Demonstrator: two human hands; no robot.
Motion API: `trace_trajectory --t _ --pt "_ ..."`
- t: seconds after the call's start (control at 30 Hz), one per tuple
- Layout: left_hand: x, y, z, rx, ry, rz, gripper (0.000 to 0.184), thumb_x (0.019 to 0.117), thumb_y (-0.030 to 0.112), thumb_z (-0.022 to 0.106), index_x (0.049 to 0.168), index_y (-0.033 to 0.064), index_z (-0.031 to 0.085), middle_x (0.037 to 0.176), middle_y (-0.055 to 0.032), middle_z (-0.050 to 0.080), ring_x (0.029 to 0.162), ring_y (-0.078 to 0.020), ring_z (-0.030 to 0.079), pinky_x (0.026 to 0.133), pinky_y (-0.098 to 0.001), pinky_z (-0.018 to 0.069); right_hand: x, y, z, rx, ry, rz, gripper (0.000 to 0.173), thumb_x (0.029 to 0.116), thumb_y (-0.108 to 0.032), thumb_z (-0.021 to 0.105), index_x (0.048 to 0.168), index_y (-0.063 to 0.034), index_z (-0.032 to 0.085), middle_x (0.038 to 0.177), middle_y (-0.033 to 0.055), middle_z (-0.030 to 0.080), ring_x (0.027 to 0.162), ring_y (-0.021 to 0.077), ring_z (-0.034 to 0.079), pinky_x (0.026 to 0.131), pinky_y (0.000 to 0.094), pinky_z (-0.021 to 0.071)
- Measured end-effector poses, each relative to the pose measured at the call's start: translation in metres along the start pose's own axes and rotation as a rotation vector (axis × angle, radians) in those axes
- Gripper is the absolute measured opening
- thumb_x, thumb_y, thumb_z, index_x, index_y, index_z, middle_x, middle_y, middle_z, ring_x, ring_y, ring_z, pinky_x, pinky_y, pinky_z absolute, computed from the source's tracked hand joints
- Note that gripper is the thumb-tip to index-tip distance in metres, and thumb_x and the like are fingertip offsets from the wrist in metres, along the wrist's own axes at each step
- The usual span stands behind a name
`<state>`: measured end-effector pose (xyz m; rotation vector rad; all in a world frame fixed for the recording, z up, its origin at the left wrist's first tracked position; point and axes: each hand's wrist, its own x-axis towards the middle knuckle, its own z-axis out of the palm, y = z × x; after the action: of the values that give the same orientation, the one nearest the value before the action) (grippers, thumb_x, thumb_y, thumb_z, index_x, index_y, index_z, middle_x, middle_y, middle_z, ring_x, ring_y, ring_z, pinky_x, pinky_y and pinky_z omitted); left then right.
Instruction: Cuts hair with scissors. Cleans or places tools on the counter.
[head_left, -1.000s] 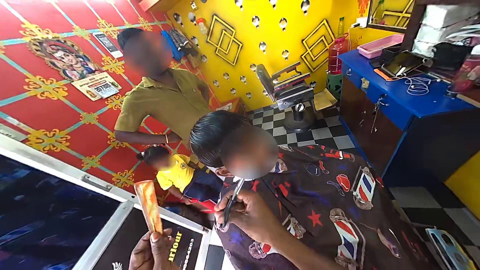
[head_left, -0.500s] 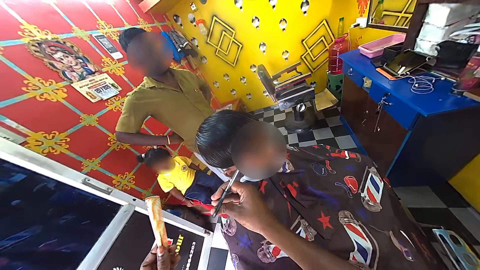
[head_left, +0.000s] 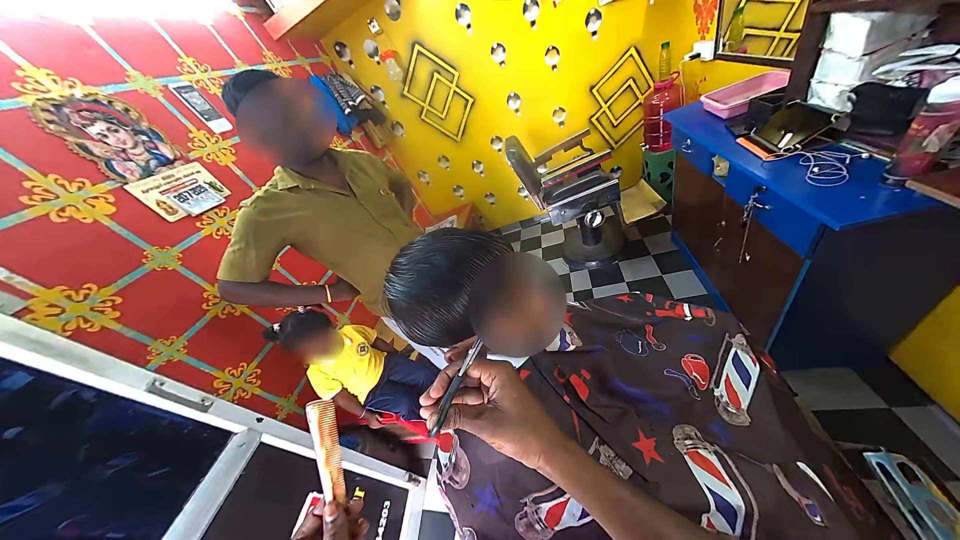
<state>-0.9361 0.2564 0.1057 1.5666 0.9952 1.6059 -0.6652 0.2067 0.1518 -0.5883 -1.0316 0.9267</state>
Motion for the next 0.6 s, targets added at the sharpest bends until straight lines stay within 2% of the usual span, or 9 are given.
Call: trace_trajectory --t 0.13,0.33,0.6 --pt "0.0 -0.003 0.002 0.008 -0.001 -0.001 0.016 0.1075 0.014 0.047 0.111 0.0063 0.06 0.087 0.0023 0.069 0.069 -0.0059 0.064 0.061 -0.0194 0.0554 -0.003 -0.003 -0.004 0.125 -0.043 0.04 0.024 0.0923 -0.006 0.074 0.112 0.0038 0.065 0.107 0.0154 0.073 0.097 0.0265 0.073 0.084 0.0394 0.0633" --pt "-0.001 -0.004 0.006 0.019 -0.004 -0.006 0.016 0.1076 0.016 0.048 0.111 0.0065 0.061 0.088 0.0023 0.069 0.069 -0.0057 0.064 0.06 -0.0191 0.0549 -0.008 -0.015 -0.012 0.252 -0.183 0.05 0.026 0.0908 -0.003 0.075 0.113 0.0047 0.064 0.111 0.0185 0.072 0.105 0.03 0.071 0.09 0.0421 0.0612" --pt "-0.003 -0.005 0.011 0.022 -0.018 -0.002 0.017 0.1074 0.016 0.048 0.111 0.0057 0.062 0.086 0.0012 0.069 0.07 -0.0068 0.066 0.061 -0.0209 0.0561 -0.013 -0.039 -0.017 0.395 -0.219 0.091 0.022 0.0935 0.0 0.07 0.114 0.0044 0.063 0.112 0.02 0.071 0.103 0.0321 0.072 0.084 0.0444 0.0628"
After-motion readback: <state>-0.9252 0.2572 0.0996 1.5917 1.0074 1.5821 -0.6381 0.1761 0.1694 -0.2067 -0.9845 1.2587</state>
